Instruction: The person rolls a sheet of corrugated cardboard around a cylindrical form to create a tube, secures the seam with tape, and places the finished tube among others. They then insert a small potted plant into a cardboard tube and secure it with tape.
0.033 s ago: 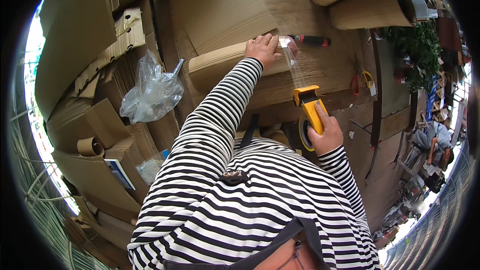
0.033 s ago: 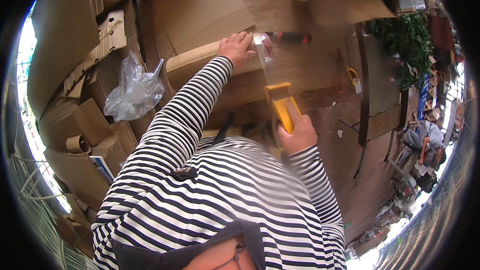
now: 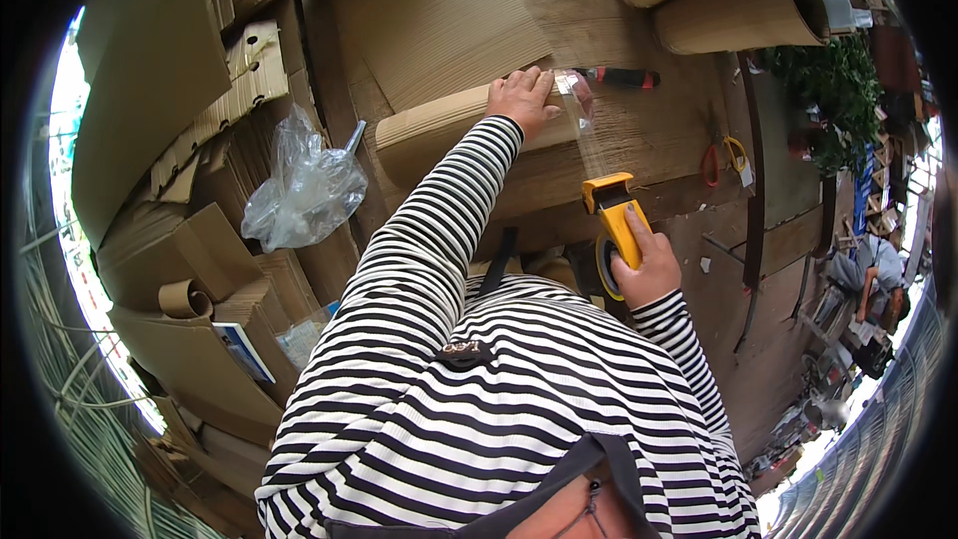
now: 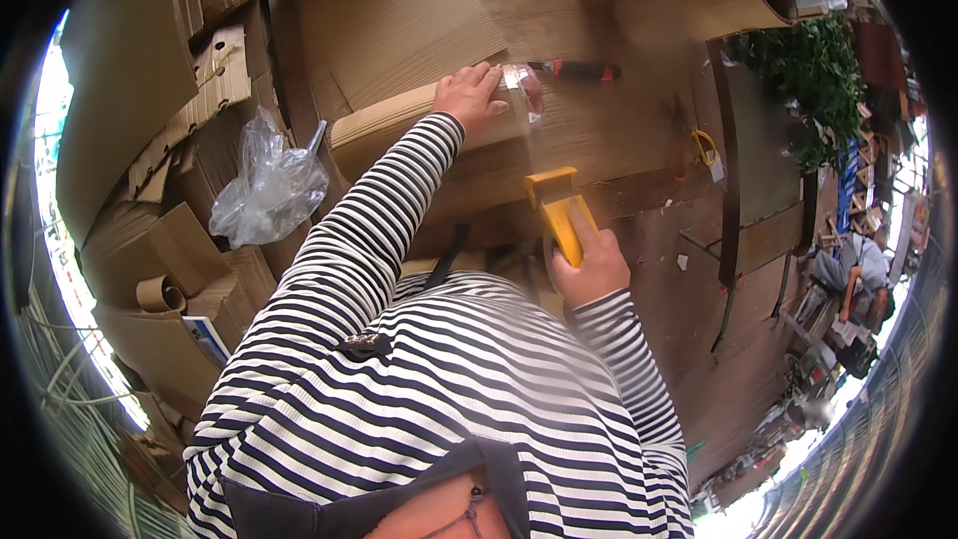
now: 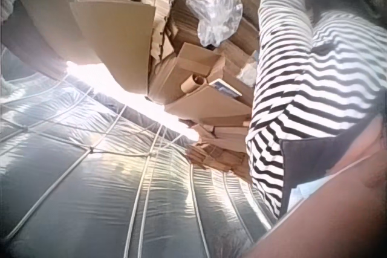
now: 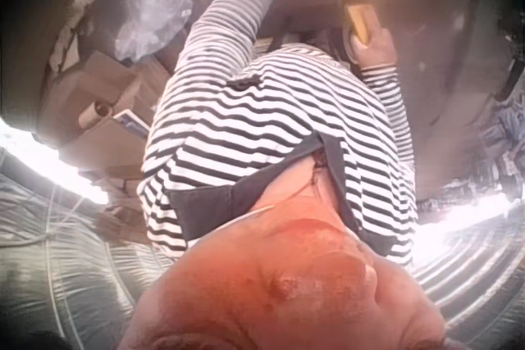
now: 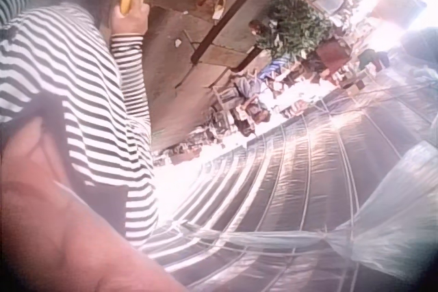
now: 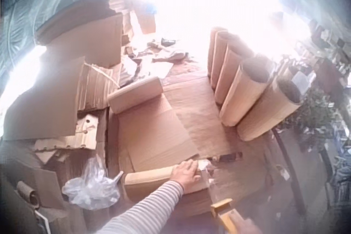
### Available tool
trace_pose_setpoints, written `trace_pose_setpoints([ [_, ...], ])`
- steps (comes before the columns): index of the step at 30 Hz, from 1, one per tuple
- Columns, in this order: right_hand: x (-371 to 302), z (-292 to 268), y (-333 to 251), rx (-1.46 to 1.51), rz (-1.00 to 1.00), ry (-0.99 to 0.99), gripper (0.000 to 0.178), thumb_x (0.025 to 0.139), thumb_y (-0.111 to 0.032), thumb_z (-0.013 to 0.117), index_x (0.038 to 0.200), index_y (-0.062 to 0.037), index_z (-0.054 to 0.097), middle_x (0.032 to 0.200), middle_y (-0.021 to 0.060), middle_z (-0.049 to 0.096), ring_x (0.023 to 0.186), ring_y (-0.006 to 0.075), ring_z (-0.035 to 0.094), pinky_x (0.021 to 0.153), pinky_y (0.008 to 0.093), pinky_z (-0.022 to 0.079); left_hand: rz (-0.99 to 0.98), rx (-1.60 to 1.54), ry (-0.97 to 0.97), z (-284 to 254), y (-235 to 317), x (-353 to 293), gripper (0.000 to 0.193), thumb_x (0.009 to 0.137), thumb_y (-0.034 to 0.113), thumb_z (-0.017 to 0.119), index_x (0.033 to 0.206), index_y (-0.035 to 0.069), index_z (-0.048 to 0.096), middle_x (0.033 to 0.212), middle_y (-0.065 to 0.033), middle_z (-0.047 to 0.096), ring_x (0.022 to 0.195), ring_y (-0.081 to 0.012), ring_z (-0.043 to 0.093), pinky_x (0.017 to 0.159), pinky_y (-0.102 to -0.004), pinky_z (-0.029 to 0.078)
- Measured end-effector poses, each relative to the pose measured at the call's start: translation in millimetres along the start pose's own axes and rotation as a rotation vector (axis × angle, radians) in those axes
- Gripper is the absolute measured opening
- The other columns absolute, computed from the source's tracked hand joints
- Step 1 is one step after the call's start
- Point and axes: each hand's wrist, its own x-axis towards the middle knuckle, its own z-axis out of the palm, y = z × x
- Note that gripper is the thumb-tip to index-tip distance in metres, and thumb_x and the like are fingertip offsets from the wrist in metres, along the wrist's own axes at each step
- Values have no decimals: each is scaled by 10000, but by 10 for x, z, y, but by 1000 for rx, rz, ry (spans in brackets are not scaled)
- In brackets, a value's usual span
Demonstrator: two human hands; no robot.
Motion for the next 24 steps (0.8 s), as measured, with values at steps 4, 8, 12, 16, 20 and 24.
trace_pose_setpoints([
  [4,357,584,265,-113,67,-113,753,793,-306,735,1496,-373,475,1053,184,595,963,378,659,867,461,556,-16,-2,-46,10,-83,142,702,980,526,565,1568,197,367,1584,-33,389,1448,-217,356,1163,-453,271],
  [8,938,808,195,-122,96,-176,695,824,-317,723,1478,-353,490,1115,216,611,1026,395,657,913,481,541,38,-79,-203,-152,-165,363,740,970,549,561,1582,191,348,1576,-66,413,1449,-262,389,1153,-449,340],
  [12,1195,912,199,-103,98,-211,671,826,-306,722,1462,-337,510,1141,240,625,1077,406,645,954,480,532,88,-287,-437,-191,-390,634,1074,764,616,756,1588,89,313,1438,-218,563,1323,-335,549,1132,-390,403],
  [16,1038,920,440,-61,2,-147,689,786,-276,743,1444,-314,541,1140,230,618,1063,388,634,941,465,524,60,-504,-539,-101,-428,674,1061,718,525,835,1556,61,380,1365,-172,630,1255,-272,600,1097,-352,427],
  [20,708,791,646,-72,-151,-110,724,749,-265,774,1436,-319,550,1053,188,594,982,362,636,866,449,544,-14,-931,-675,490,-750,306,1014,751,562,821,1557,106,408,1473,-166,541,1403,-309,459,1183,-396,321],
  [24,820,785,693,-59,-260,-96,750,748,-288,798,1448,-329,532,1028,171,573,924,356,636,810,458,556,-35,-981,-408,365,-730,61,712,917,263,693,1557,136,407,1539,-132,467,1420,-253,433,1192,-386,330],
])
